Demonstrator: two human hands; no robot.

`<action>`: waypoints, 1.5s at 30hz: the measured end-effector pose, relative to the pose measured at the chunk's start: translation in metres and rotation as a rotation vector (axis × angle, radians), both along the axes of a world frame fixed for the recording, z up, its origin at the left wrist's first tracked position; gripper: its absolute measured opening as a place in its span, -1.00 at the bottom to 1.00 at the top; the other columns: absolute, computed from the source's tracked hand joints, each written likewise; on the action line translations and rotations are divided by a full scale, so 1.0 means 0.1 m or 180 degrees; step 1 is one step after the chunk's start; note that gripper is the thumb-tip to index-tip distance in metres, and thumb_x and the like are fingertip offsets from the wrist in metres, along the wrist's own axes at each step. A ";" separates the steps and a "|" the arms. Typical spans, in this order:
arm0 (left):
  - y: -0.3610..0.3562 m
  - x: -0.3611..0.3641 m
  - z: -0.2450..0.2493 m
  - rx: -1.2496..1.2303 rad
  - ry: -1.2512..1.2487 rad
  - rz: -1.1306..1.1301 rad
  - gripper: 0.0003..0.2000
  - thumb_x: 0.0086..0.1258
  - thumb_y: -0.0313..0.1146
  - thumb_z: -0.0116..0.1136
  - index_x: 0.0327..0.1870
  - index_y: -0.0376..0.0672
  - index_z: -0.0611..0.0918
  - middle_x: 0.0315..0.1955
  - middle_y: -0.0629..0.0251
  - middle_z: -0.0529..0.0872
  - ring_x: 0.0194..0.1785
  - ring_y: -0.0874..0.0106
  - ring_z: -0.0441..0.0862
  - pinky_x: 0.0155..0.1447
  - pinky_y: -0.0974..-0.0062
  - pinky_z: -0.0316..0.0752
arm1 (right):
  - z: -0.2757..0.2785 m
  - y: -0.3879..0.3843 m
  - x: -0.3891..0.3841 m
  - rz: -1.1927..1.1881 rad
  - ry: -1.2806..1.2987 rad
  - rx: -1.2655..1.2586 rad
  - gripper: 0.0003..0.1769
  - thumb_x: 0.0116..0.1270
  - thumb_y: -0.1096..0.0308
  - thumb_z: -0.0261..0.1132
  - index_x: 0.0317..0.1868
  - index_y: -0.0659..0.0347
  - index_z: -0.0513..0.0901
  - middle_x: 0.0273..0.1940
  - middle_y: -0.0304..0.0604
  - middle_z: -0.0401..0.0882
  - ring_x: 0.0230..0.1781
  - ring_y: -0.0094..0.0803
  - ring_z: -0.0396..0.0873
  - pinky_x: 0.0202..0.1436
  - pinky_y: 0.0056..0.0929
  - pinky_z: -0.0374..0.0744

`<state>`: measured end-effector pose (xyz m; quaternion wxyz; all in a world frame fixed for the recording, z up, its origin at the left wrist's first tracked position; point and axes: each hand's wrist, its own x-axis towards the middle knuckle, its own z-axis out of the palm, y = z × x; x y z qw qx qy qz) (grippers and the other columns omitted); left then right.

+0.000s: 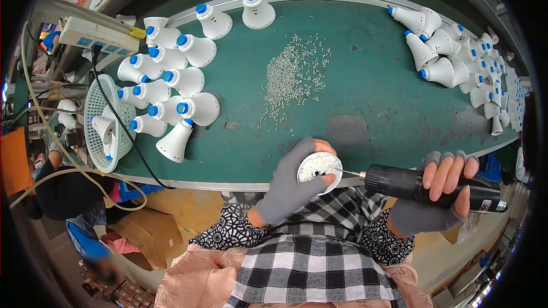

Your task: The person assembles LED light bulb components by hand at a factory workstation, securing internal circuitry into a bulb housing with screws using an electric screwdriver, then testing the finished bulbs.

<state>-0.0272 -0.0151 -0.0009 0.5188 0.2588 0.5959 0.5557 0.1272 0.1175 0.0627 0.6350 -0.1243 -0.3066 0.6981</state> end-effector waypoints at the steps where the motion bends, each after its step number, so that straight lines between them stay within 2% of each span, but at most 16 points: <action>1: 0.00 0.00 0.00 0.0018 0.0045 -0.0001 -0.66 0.13 -0.46 0.30 -0.03 -0.21 0.59 -0.01 0.26 0.58 0.00 0.52 0.52 0.08 0.54 0.44 | -0.02 0.01 0.00 0.0071 -0.0033 0.0035 -0.73 0.25 0.39 0.20 -0.12 0.15 0.29 -0.54 -0.31 0.26 -0.58 -0.50 0.39 -0.40 -0.43 0.49; 19: -0.01 0.00 -0.03 0.0085 0.0184 -0.0089 -0.65 0.13 -0.49 0.31 -0.02 -0.22 0.59 0.00 0.23 0.56 0.03 0.49 0.51 0.11 0.52 0.42 | -0.09 0.04 0.00 -0.0047 -0.0133 -0.0096 -0.75 0.27 0.39 0.19 -0.08 0.18 0.35 -0.48 -0.25 0.32 -0.55 -0.46 0.41 -0.36 -0.43 0.45; 28: 0.00 0.02 -0.03 0.0131 0.0246 -0.0049 -0.66 0.12 -0.48 0.31 -0.03 -0.22 0.59 -0.03 0.24 0.58 0.03 0.47 0.51 0.12 0.50 0.42 | -0.05 -0.08 0.00 -0.0212 -0.0268 0.0192 -0.71 0.27 0.38 0.22 -0.07 0.17 0.31 -0.48 -0.25 0.34 -0.56 -0.45 0.42 -0.36 -0.40 0.48; 33: 0.01 0.06 -0.03 0.0166 0.0635 -0.0020 -0.67 0.13 -0.45 0.32 -0.05 -0.20 0.60 -0.05 0.26 0.60 0.04 0.44 0.51 0.14 0.47 0.41 | 0.05 -0.24 0.06 -0.0236 -0.0697 0.0610 -0.57 0.25 0.39 0.39 -0.10 0.10 0.25 -0.45 -0.21 0.38 -0.58 -0.39 0.47 -0.32 -0.30 0.53; 36: 0.01 0.06 -0.03 0.0145 0.0686 -0.0019 -0.67 0.12 -0.44 0.32 -0.05 -0.19 0.60 -0.05 0.26 0.60 0.05 0.43 0.50 0.16 0.46 0.40 | 0.13 -0.31 0.03 -0.0195 -0.0861 0.0678 -0.55 0.26 0.36 0.41 -0.09 0.09 0.24 -0.44 -0.20 0.39 -0.57 -0.39 0.48 -0.32 -0.29 0.53; 37: 0.01 0.06 -0.02 0.0133 0.0666 -0.0013 -0.67 0.12 -0.44 0.32 -0.05 -0.19 0.60 -0.04 0.27 0.60 0.05 0.42 0.50 0.16 0.46 0.40 | 0.20 -0.37 -0.02 -0.0326 -0.1031 0.0476 -0.54 0.26 0.34 0.42 -0.09 0.07 0.24 -0.42 -0.19 0.42 -0.56 -0.37 0.50 -0.30 -0.27 0.55; 43: 0.01 0.06 -0.01 0.0063 0.0674 -0.0038 -0.67 0.13 -0.44 0.32 -0.05 -0.19 0.61 -0.07 0.28 0.60 0.04 0.44 0.50 0.15 0.47 0.40 | 0.13 -0.31 0.00 -0.0189 -0.0858 0.0631 -0.51 0.24 0.32 0.47 -0.11 0.05 0.23 -0.43 -0.21 0.41 -0.56 -0.38 0.50 -0.29 -0.27 0.55; 45: 0.01 0.06 0.01 0.0008 0.0665 -0.0056 -0.67 0.13 -0.44 0.32 -0.05 -0.19 0.61 -0.09 0.28 0.59 0.04 0.44 0.51 0.14 0.48 0.41 | 0.23 -0.33 -0.09 -0.0216 -0.0960 0.0570 -0.61 0.19 0.40 0.39 -0.17 0.09 0.29 -0.48 -0.22 0.40 -0.60 -0.42 0.50 -0.32 -0.34 0.55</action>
